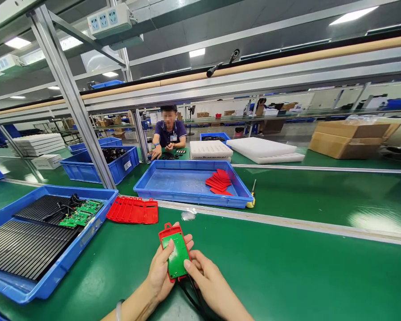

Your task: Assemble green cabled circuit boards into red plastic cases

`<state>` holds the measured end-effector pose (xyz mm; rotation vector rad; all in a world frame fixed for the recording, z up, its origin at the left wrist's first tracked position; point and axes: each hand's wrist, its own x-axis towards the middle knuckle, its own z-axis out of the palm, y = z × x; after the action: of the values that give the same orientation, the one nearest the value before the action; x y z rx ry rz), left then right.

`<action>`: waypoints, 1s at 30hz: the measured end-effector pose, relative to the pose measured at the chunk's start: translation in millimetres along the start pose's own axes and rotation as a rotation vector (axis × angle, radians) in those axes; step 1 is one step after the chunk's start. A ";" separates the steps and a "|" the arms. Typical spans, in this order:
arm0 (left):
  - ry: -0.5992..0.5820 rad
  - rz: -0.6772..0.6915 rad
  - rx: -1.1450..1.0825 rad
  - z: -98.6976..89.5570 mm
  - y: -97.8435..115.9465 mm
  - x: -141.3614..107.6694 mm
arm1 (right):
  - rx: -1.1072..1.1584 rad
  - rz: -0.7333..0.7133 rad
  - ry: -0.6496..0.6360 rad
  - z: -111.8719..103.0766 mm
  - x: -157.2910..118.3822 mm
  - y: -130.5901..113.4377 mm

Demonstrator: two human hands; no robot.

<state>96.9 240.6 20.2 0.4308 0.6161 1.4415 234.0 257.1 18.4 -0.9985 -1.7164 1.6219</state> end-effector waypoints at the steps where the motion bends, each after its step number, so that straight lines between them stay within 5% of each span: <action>1: -0.018 -0.019 0.012 -0.3 -0.9 -1.0 | 0.074 0.001 -0.055 -0.3 1.4 -0.1; 9: -0.082 -0.117 0.132 -2.1 9.2 -3.7 | 0.404 -0.001 -0.114 4.4 -0.3 -7.0; 14: -0.076 -0.089 0.188 -2.0 15.7 -4.7 | 0.479 0.118 -0.113 8.6 -3.1 -4.0; 30: -0.147 -0.134 0.127 1.9 14.4 -7.4 | 0.431 0.198 -0.087 9.5 -3.6 -0.1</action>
<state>86.7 234.9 31.6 0.5794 0.6086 1.2356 228.2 248.7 17.9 -0.9123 -1.2659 2.0754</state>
